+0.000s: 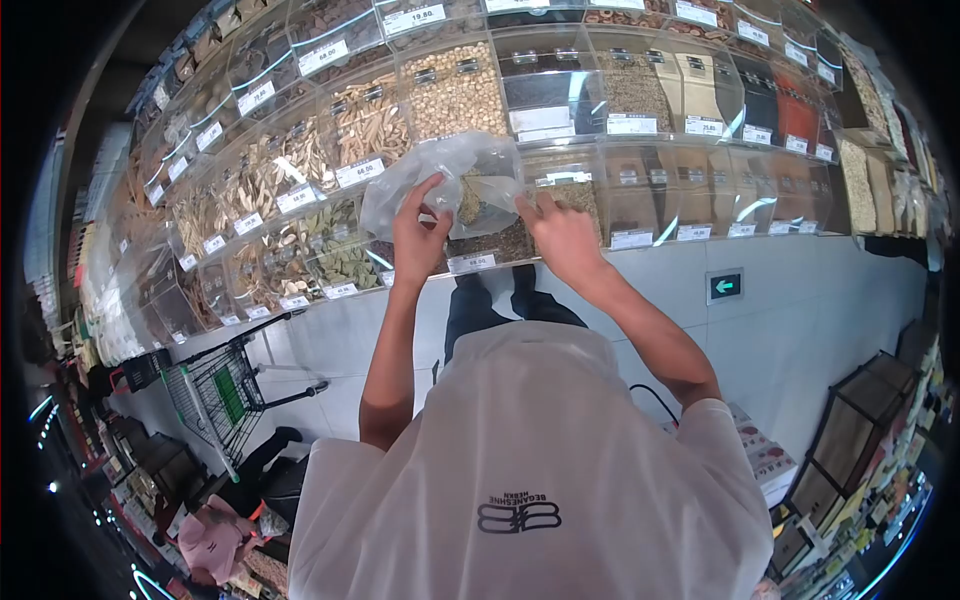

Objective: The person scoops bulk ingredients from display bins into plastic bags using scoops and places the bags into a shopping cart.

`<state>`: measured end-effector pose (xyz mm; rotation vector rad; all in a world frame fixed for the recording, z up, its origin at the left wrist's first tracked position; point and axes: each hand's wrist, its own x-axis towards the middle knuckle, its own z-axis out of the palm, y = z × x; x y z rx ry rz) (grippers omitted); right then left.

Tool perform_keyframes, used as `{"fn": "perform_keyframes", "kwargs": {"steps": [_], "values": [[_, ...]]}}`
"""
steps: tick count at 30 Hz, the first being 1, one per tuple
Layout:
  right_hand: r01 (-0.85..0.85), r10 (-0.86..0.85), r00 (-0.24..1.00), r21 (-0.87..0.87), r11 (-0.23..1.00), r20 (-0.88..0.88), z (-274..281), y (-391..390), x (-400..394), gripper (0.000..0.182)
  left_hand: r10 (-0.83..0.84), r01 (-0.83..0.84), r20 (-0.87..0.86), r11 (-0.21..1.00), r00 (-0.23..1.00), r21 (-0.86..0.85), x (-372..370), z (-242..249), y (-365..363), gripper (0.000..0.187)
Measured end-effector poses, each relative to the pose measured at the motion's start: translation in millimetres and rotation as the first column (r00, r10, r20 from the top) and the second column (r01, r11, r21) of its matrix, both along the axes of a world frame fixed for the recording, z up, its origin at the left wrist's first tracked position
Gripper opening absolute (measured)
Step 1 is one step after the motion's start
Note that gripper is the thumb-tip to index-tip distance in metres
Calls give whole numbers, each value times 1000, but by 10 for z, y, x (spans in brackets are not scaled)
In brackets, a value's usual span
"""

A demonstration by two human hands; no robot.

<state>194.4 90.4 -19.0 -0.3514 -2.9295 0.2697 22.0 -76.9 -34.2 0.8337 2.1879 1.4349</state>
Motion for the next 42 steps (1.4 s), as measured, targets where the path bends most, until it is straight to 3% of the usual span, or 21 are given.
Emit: {"fn": "perform_keyframes", "kwargs": {"steps": [5,8,10,13,16,19,20,24,27,31,35,38,42], "values": [[293,-315,948,-282,914,-36,339,215,557,45,2,-2,21,1000,1000,-6,-9,37,-2,56],[428,-401,903,-245,870,154,447,342,1029,46,-21,21,19,1000,1000,2,-48,6,-27,55],[434,-383,873,-120,893,302,258,338,1213,43,-21,21,-12,1000,1000,-1,-61,-22,-19,56],[432,-424,822,68,899,381,-443,228,1124,37,-33,33,-25,999,999,-12,-49,-93,3,56],[439,-454,826,123,890,333,-988,86,946,29,-32,32,-8,999,999,-38,-25,-35,6,55],[511,-462,820,-68,857,337,-1323,38,845,31,-23,22,-12,998,1000,-54,-18,-5,5,55],[613,-518,767,-194,765,379,-1424,73,789,35,-18,17,-19,998,1000,-53,-15,-16,-8,55],[576,-600,787,-519,631,144,-1961,94,829,43,-14,13,-19,998,1000,-69,14,19,-32,54],[514,-589,805,-583,629,74,-2027,136,1034,45,-16,17,15,998,1000,-61,0,14,-52,54],[464,-615,788,-631,622,-25,-1705,115,1197,45,-10,11,18,996,1000,-84,2,75,-33,53],[439,-605,796,-704,558,16,-1840,138,1336,44,-17,18,13,997,1000,-77,31,67,0,53],[373,-657,754,-828,419,8,-1908,109,1433,45,-24,23,-10,997,1000,-69,-5,64,26,53],[336,-633,774,-842,422,-9,-1885,122,1522,44,-30,28,-38,998,999,-65,25,54,45,53]]}}
